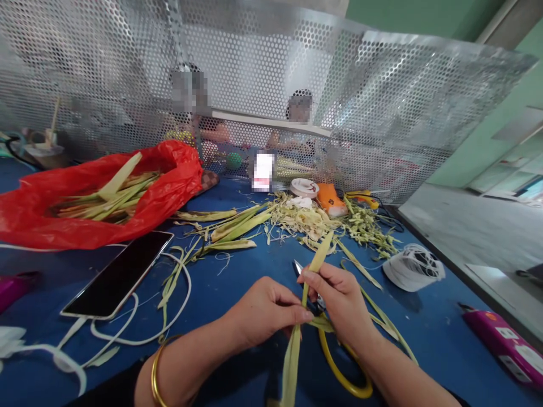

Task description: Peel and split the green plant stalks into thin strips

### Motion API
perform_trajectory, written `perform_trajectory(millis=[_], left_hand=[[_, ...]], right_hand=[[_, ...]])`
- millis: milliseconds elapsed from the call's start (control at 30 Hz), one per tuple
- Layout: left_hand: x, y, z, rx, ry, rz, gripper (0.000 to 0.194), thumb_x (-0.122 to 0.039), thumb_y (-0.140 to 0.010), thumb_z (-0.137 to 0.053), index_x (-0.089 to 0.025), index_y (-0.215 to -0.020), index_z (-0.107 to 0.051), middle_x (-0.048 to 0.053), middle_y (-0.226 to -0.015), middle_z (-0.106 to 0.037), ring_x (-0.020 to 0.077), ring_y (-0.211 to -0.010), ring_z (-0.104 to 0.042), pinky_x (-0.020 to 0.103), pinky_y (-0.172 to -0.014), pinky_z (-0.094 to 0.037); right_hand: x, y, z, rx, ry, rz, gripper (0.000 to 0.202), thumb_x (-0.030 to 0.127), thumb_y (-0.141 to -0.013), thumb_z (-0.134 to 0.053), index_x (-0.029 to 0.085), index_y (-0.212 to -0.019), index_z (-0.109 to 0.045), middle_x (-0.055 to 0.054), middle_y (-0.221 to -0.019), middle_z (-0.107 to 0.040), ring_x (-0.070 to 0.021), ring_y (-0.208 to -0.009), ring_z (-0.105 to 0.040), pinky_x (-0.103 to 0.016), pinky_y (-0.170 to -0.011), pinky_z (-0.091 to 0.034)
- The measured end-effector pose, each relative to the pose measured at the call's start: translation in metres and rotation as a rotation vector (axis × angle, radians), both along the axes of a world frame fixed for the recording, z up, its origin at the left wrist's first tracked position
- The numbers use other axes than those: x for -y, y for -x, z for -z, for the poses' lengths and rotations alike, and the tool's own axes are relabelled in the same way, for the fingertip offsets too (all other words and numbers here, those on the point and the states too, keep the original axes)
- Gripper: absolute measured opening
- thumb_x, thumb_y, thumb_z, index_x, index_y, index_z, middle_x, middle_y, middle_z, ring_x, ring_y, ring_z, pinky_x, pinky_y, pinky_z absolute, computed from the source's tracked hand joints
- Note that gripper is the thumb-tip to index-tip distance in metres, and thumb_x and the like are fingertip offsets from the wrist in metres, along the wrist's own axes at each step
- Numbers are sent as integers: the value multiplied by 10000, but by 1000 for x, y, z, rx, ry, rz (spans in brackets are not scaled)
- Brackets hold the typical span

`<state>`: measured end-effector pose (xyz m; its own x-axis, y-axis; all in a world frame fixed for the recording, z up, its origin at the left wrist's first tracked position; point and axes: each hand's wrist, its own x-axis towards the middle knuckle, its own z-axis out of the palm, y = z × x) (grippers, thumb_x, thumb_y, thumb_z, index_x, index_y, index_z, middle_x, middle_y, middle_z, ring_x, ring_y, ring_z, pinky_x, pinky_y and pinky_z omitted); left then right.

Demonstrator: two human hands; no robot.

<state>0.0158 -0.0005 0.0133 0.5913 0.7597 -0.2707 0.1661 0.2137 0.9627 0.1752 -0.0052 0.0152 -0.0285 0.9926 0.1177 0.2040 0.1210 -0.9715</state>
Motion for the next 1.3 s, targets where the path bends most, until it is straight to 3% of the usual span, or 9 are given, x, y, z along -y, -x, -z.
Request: perform_trajectory(millis=[233, 367, 533, 767, 967, 1067, 1300], left_hand=[[4, -3, -3, 4, -23, -58, 249, -339, -721, -659, -161, -549, -683, -10, -496, -571, 106, -489, -462, 219, -517, -341], [0, -1, -12, 95, 26, -168, 373, -487, -766, -618, -159, -628, -730, 30, -563, -638, 113, -526, -505, 208, -538, -357], [-6, 7, -21, 166, 119, -255, 388, -509, -797, -591, -169, -869, -762, 54, -684, -712, 104, -548, -515, 198, -544, -362], [-7, 6, -13, 195, 222, -291, 260, -315, -703, -724, -174, -922, -740, 54, -732, -731, 125, -633, -590, 217, -606, -422], [-5, 1, -10, 165, 144, -400, 203, -309, -682, -739, -139, -792, -737, 71, -660, -724, 127, -609, -585, 210, -574, -402], [-6, 0, -10, 193, 180, -419, 201, -305, -655, -758, -134, -761, -742, 75, -643, -720, 121, -575, -562, 217, -563, -400], [-10, 4, -12, 289, 287, -367, 305, -369, -662, -761, -100, -806, -747, 118, -743, -733, 98, -558, -556, 201, -543, -407]], right_hand=[[0, -3, 1, 146, -104, 8, 218, 315, -850, -556, 185, -748, -698, 13, -565, -560, -130, -541, -514, -236, -539, -401], [-7, -16, -9, 177, -66, -113, 318, 382, -931, -431, 179, -909, -675, -17, -704, -635, -160, -685, -587, -257, -661, -440], [-6, -25, -19, 422, -124, -293, 282, 379, -929, -465, 199, -850, -666, -13, -754, -650, -151, -699, -570, -249, -642, -396], [-5, -21, -14, 496, -223, -219, 196, 281, -874, -557, 201, -703, -609, 17, -605, -556, -126, -573, -482, -234, -538, -334], [-2, -19, -13, 541, -312, -180, 196, 230, -890, -525, 206, -700, -566, 4, -652, -566, -132, -612, -497, -240, -565, -354], [-2, -19, -12, 564, -317, -163, 198, 234, -903, -508, 211, -717, -570, -1, -663, -581, -141, -628, -519, -247, -582, -369], [-5, -21, -10, 658, -463, -128, 170, 186, -910, -493, 207, -766, -579, -9, -714, -625, -154, -709, -567, -274, -692, -385]])
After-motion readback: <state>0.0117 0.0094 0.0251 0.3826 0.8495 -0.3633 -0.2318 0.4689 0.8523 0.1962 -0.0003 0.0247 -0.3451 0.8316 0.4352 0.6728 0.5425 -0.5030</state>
